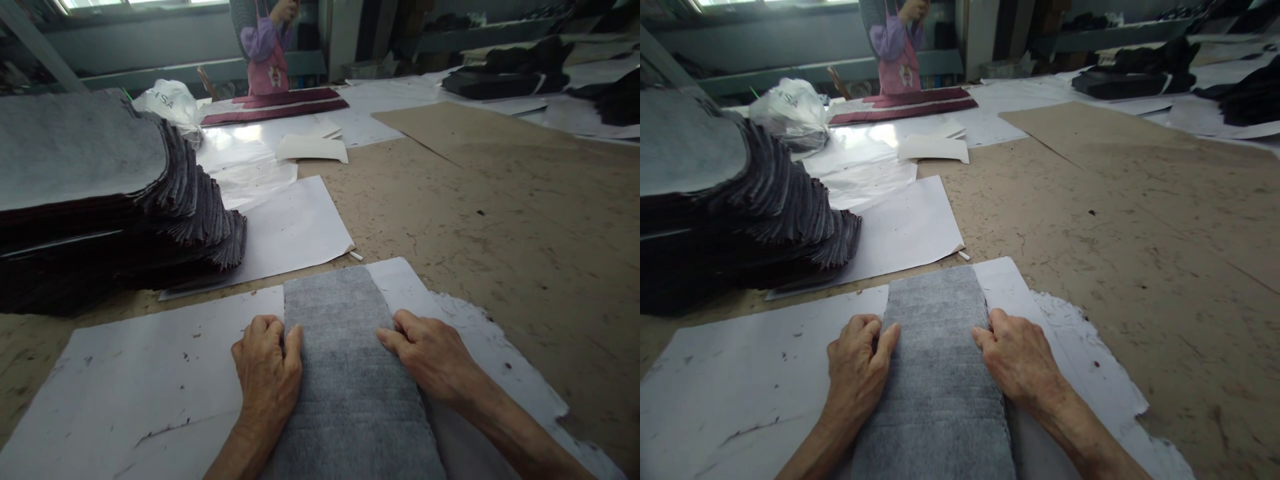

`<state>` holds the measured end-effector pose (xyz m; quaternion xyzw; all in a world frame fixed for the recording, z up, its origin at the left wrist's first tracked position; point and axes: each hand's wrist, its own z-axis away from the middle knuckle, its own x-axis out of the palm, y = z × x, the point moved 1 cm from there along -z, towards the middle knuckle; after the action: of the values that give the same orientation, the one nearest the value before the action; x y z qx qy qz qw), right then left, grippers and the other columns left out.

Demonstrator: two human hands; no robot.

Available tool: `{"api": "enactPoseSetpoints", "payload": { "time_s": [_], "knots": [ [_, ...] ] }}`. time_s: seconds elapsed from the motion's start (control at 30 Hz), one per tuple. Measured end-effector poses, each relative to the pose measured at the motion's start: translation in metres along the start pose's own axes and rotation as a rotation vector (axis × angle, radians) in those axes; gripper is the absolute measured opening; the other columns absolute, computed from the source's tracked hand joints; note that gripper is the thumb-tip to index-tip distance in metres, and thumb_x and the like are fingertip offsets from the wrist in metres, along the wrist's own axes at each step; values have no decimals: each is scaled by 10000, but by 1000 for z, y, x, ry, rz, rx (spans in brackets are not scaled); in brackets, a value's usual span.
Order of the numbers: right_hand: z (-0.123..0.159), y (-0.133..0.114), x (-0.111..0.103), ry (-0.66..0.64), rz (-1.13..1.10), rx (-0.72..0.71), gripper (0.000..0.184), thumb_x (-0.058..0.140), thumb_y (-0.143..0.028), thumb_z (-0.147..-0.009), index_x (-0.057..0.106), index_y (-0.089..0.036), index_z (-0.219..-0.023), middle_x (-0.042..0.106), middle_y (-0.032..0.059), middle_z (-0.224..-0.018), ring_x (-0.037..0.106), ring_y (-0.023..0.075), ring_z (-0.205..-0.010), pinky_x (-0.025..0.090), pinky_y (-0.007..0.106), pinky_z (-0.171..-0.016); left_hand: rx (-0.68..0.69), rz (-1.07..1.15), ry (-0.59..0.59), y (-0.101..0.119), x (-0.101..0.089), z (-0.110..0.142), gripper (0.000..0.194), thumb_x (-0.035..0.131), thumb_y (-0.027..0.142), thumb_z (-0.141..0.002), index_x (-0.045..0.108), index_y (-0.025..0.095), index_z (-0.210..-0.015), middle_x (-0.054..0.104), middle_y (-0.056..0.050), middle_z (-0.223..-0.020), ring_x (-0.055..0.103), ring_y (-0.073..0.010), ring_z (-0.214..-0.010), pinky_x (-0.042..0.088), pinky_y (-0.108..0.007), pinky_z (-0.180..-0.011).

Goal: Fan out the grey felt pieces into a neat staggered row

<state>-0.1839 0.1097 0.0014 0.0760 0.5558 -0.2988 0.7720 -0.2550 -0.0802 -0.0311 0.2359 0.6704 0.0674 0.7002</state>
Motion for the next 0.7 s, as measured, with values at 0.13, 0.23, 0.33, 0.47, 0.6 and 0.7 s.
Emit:
{"api": "enactPoseSetpoints", "payload": {
  "time_s": [0.13,0.23,0.33,0.47,0.6,0.7],
  "knots": [
    [6,-3,0,50,98,44,213,454,-382,-826,475,-190,-735,603,53,-653,591,217,-652,342,289,-555,-14,-122,31,0,-2,-4,183,485,347,-790,464,195,-690,507,-48,-831,502,-225,-833,360,-356,-724],
    [8,-1,-3,231,215,41,297,538,-439,-767,514,-161,-868,627,96,-752,613,274,-683,391,332,-546,1,-135,24,0,-10,-12,192,545,357,-747,453,194,-788,512,-55,-859,496,-237,-855,380,-358,-736],
    [-4,2,-10,429,172,-262,363,647,-354,-679,541,-148,-958,614,120,-981,579,286,-910,457,358,-685,140,-72,-55,2,-19,-27,324,607,306,-693,470,198,-965,544,-60,-1000,483,-240,-971,376,-363,-817],
    [-40,3,-22,338,12,-592,510,696,-251,-620,536,-120,-1086,582,111,-1110,499,251,-1056,412,350,-886,321,-29,-203,7,-26,-49,457,655,242,-621,492,213,-1048,549,-47,-1105,457,-232,-1056,360,-352,-876],
    [-61,-4,-32,115,6,-556,483,729,-215,-554,585,-126,-1007,600,90,-1012,526,235,-960,425,325,-806,317,-22,-331,12,-27,-64,436,670,243,-576,515,204,-982,591,-25,-944,515,-221,-916,398,-337,-768],
    [-62,-10,-36,35,-36,-469,395,735,-217,-520,596,-160,-886,594,49,-903,534,200,-849,417,274,-690,303,-43,-366,12,-25,-70,429,687,274,-539,522,208,-929,575,-22,-886,518,-226,-862,399,-328,-706]
  ]
}}
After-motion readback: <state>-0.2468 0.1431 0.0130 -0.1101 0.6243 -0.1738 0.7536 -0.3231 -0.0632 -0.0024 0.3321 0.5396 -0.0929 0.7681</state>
